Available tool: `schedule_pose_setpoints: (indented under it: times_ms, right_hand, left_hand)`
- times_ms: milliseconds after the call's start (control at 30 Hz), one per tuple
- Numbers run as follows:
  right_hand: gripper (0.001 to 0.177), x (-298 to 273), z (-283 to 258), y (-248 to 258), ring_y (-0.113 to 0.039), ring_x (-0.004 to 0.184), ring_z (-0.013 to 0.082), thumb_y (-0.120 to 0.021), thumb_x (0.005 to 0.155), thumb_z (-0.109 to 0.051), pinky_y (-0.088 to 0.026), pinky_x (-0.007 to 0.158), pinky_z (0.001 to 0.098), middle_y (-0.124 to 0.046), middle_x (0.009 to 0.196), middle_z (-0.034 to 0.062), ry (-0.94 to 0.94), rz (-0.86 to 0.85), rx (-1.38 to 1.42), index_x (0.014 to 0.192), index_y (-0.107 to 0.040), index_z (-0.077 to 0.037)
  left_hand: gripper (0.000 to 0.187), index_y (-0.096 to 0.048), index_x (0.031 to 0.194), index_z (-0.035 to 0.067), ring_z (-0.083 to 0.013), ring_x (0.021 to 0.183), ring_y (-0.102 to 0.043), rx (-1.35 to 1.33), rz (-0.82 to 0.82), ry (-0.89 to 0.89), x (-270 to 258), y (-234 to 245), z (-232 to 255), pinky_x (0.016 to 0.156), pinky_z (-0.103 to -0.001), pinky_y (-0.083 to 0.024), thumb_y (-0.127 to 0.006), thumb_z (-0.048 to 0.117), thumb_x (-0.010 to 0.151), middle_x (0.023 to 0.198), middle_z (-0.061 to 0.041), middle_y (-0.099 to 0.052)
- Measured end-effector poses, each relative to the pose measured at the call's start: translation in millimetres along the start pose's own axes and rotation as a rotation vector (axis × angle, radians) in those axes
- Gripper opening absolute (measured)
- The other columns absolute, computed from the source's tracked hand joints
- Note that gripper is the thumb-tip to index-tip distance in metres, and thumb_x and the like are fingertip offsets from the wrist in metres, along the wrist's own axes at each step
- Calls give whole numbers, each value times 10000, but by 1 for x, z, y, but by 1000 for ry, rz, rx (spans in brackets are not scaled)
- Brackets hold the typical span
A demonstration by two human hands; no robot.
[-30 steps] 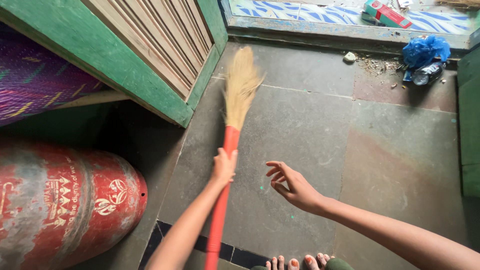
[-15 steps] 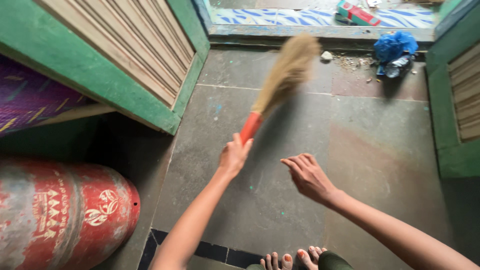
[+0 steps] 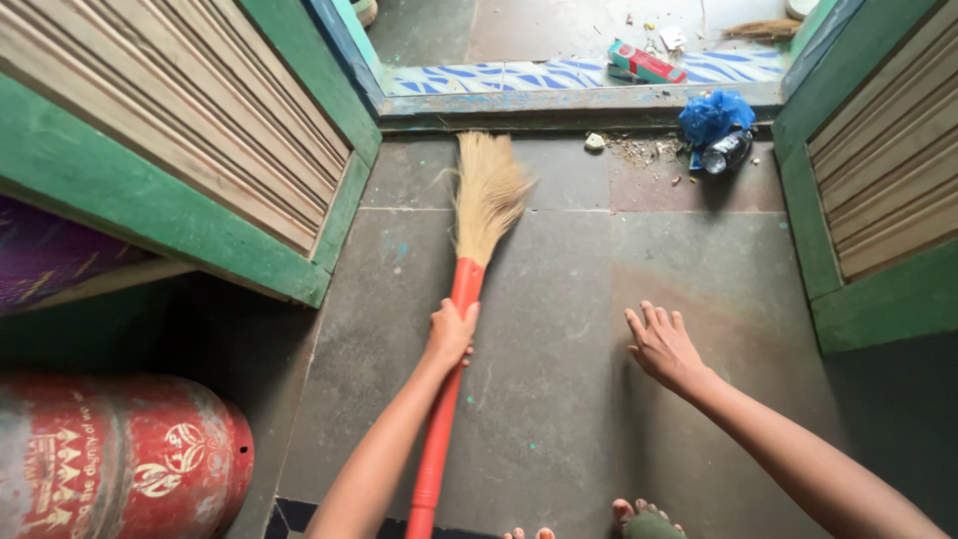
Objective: The person sweeps debris from a tiled floor using a broom, gathering dust and small items into a pile near a doorway. They also pick up a dark cloth from the floor by hand.
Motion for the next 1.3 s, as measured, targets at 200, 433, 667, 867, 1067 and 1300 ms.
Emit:
schedule_pose_setpoints:
  times_ms: [200,433,667,867,1067,1300]
  right_hand:
    - [795,-1,-7,-4,-354,1402,367,-589,906,-532,-299,1128,558,-383,1546,216,119,114,-37,1527,-387,-78]
    - [572,-7,-1,22,-455,1373,340,-581,957,-391,-340,1142,526,-504,1438,195,328,472,-70,1419,-488,-66]
    - [413,-78,-95,78,-552,1255,238,-669,976,-189,-431,987,382,-564,1445,85,1027,916,26,1374,-565,-225]
    - [400,-115,-159,95,-593,1258,305,-660,981,-211,-495,932,423,-559,1464,188,1298,651,266,1352,-588,-79]
    - [372,-84,-137,81,-576,1235,298,-654,928,-139,-459,949,449,-559,1398,174,1133,614,201,1291,-621,-62]
    - [306,-87,-150,92,-566,1210,301,-676,940,-158,-460,952,472,-574,1313,156,979,570,320,1228,-648,-58]
  left_hand:
    - [470,-512,1076,-17,-199,476,-676,-55,-79,-18,-11,-16,30,362,-378,-584,-631,427,980,673,-118,-658]
    - [441,-549,1132,39,-415,656,-717,241,190,-232,-23,92,-45,529,-496,-562,-599,450,980,741,-250,-703]
    - [419,-521,1173,48,-480,781,-691,541,105,-650,-66,132,-137,628,-545,-567,-686,329,909,884,-258,-713]
    - [454,-524,1213,40,-453,825,-704,649,-119,-631,-36,71,-198,668,-520,-583,-719,309,904,948,-239,-706]
    - [652,-448,1427,57,-420,816,-710,772,151,-722,50,10,-111,698,-526,-579,-704,347,903,932,-207,-700]
    - [167,-517,1126,63,-254,639,-735,1115,752,-803,94,11,141,504,-379,-602,-618,191,1092,775,-91,-668]
Point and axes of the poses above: each hand's wrist, its own x-axis towards the middle knuckle, its own y-axis out of the back of the hand, z = x × y, the point moved 7 cm from there along x, towards the middle knuckle
